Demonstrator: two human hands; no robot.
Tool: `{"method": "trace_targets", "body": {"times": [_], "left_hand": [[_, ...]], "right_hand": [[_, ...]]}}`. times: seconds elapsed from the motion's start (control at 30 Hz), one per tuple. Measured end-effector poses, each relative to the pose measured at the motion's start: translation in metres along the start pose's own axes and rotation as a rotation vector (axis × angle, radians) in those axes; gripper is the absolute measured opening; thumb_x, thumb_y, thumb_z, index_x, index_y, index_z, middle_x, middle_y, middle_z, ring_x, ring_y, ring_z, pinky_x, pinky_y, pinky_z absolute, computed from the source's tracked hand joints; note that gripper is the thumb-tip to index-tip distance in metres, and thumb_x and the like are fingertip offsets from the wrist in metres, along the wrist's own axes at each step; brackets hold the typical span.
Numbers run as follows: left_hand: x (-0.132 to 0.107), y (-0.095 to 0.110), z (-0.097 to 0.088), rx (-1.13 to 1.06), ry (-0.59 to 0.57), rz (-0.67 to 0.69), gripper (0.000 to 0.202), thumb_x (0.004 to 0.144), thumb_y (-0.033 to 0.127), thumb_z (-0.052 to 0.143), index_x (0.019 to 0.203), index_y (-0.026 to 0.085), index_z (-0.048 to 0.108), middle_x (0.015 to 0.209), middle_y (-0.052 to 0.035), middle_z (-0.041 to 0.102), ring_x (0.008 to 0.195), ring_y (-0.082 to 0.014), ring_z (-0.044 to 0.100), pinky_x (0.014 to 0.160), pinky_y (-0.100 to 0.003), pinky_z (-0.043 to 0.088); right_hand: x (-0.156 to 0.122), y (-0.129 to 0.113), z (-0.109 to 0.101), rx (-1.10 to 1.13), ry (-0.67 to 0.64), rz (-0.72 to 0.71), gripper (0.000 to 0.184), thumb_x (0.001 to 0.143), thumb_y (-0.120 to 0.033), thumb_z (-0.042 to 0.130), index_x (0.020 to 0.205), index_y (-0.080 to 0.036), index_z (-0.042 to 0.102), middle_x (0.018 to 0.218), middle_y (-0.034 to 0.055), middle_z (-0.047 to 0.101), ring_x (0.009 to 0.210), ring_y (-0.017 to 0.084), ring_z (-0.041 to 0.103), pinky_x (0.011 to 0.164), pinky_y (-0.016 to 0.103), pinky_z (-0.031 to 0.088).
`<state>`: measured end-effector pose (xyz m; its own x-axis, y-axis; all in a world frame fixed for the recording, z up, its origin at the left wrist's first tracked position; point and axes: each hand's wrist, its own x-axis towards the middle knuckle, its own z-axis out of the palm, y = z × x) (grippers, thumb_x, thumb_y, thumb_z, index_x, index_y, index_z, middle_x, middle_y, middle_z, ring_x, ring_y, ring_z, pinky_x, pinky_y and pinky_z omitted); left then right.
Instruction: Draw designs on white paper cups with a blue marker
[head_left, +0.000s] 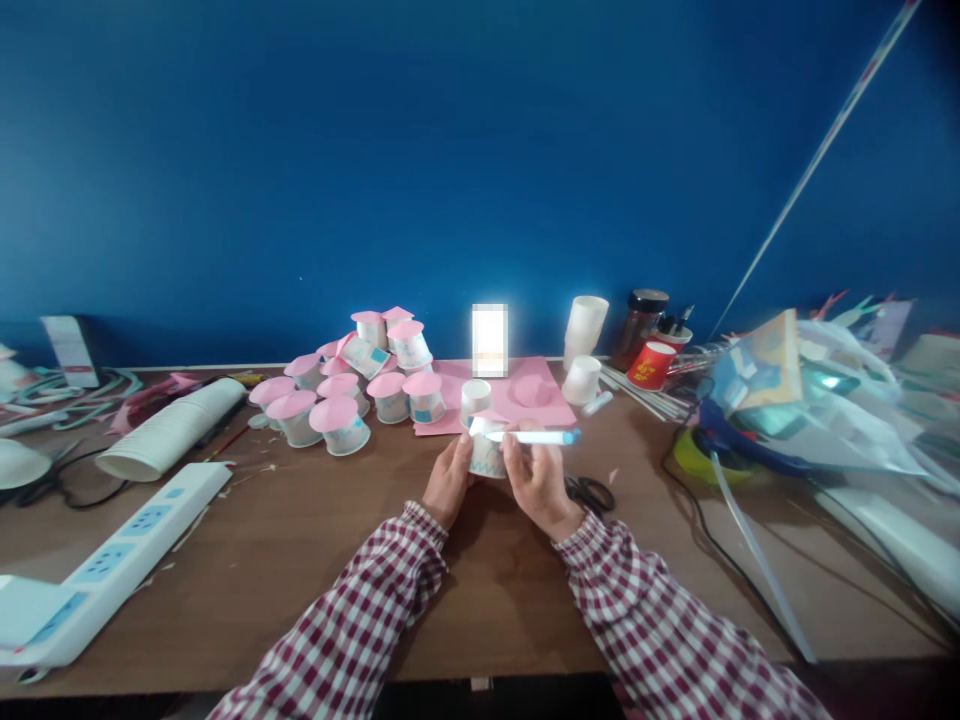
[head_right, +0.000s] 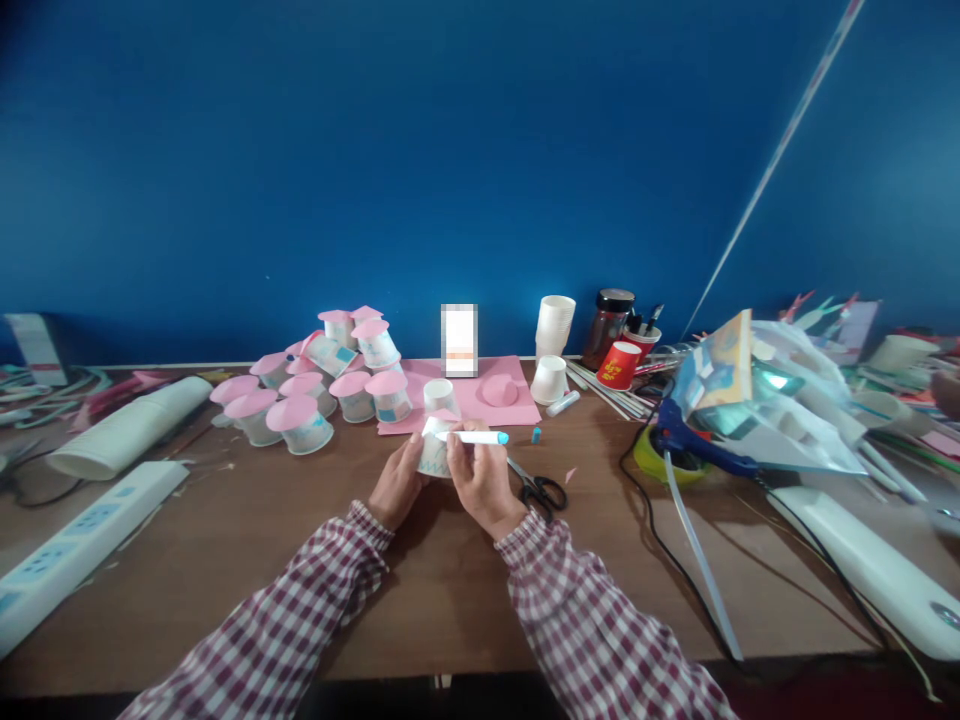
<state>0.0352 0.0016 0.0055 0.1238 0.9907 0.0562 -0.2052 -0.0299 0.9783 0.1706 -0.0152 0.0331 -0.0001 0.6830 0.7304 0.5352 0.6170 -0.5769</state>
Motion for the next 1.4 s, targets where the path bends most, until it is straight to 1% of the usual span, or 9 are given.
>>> {"method": "trace_targets", "body": {"times": [0.1,0.27,0.47,0.57,0.7,0.83,1.1,1.23,1.4], "left_hand": [[0.000,0.001,0.001,0.017,0.010,0.002,0.048,0.080,0.059,0.046,0.086,0.013,0.057,0.063,0.0007,0.051,0.053,-0.0105,0.042,0.049,-0.022,0.033],[0.002,-0.004,-0.001,-0.033,-0.004,0.011,0.048,0.081,0.057,0.047,0.095,0.013,0.059,0.072,-0.0028,0.057,0.062,-0.0129,0.049,0.056,-0.025,0.040],[0.003,-0.007,-0.004,0.004,0.012,0.018,0.048,0.082,0.056,0.047,0.095,0.012,0.060,0.070,-0.0038,0.057,0.060,-0.0126,0.050,0.055,-0.025,0.041],[0.003,-0.007,-0.004,-0.036,-0.001,0.012,0.047,0.082,0.055,0.046,0.095,0.012,0.060,0.073,-0.0031,0.058,0.060,-0.0120,0.050,0.056,-0.024,0.041],[0.003,-0.005,-0.002,-0.078,0.004,0.003,0.049,0.082,0.055,0.047,0.101,0.012,0.059,0.078,-0.0057,0.061,0.067,-0.0146,0.055,0.061,-0.026,0.045],[0.002,-0.004,-0.001,-0.126,-0.013,-0.009,0.048,0.082,0.053,0.048,0.103,0.011,0.058,0.081,-0.0066,0.062,0.071,-0.0153,0.056,0.063,-0.026,0.045],[0.002,-0.002,-0.001,-0.051,0.026,-0.019,0.053,0.080,0.058,0.046,0.103,0.011,0.059,0.079,-0.0066,0.063,0.065,-0.0147,0.055,0.058,-0.025,0.044],[0.002,-0.002,-0.002,0.002,0.034,0.002,0.053,0.082,0.057,0.045,0.103,0.011,0.060,0.078,-0.0068,0.064,0.063,-0.0145,0.055,0.057,-0.025,0.043],[0.002,-0.002,-0.001,-0.094,0.012,-0.012,0.051,0.083,0.054,0.045,0.108,0.011,0.058,0.082,-0.0076,0.065,0.069,-0.0157,0.057,0.064,-0.027,0.046]], "right_hand": [[0.000,0.001,0.000,-0.002,0.012,-0.009,0.011,0.091,-0.024,0.044,0.090,-0.020,0.053,0.080,0.0074,0.061,0.071,0.019,0.061,0.064,0.034,0.053],[0.000,0.002,0.001,-0.018,0.009,-0.019,0.008,0.090,-0.022,0.045,0.091,-0.019,0.053,0.082,0.0074,0.061,0.074,0.019,0.061,0.066,0.033,0.053],[-0.001,0.002,0.001,-0.005,-0.001,-0.007,0.009,0.091,-0.023,0.044,0.091,-0.020,0.052,0.082,0.0066,0.061,0.073,0.019,0.061,0.065,0.032,0.052],[-0.002,0.002,0.001,-0.012,0.003,-0.021,0.007,0.091,-0.023,0.045,0.092,-0.020,0.052,0.085,0.0071,0.061,0.075,0.019,0.060,0.066,0.033,0.052],[-0.001,0.002,0.001,-0.011,0.007,-0.027,0.007,0.090,-0.021,0.045,0.092,-0.020,0.052,0.083,0.0070,0.061,0.074,0.019,0.060,0.066,0.034,0.052],[-0.001,0.003,0.001,-0.040,0.009,-0.035,0.007,0.090,-0.020,0.046,0.092,-0.019,0.052,0.083,0.0072,0.061,0.075,0.019,0.060,0.068,0.033,0.052],[-0.004,0.011,0.003,-0.099,0.041,-0.071,0.008,0.090,-0.021,0.048,0.093,-0.018,0.054,0.082,0.0073,0.062,0.073,0.019,0.061,0.067,0.032,0.052],[-0.005,0.014,0.003,-0.111,0.098,-0.106,0.012,0.089,-0.024,0.050,0.097,-0.017,0.056,0.083,0.0092,0.062,0.075,0.021,0.062,0.068,0.034,0.054],[-0.003,0.012,0.002,-0.107,0.113,-0.115,0.013,0.089,-0.027,0.051,0.094,-0.017,0.058,0.079,0.0093,0.060,0.074,0.022,0.061,0.066,0.034,0.055]]}}
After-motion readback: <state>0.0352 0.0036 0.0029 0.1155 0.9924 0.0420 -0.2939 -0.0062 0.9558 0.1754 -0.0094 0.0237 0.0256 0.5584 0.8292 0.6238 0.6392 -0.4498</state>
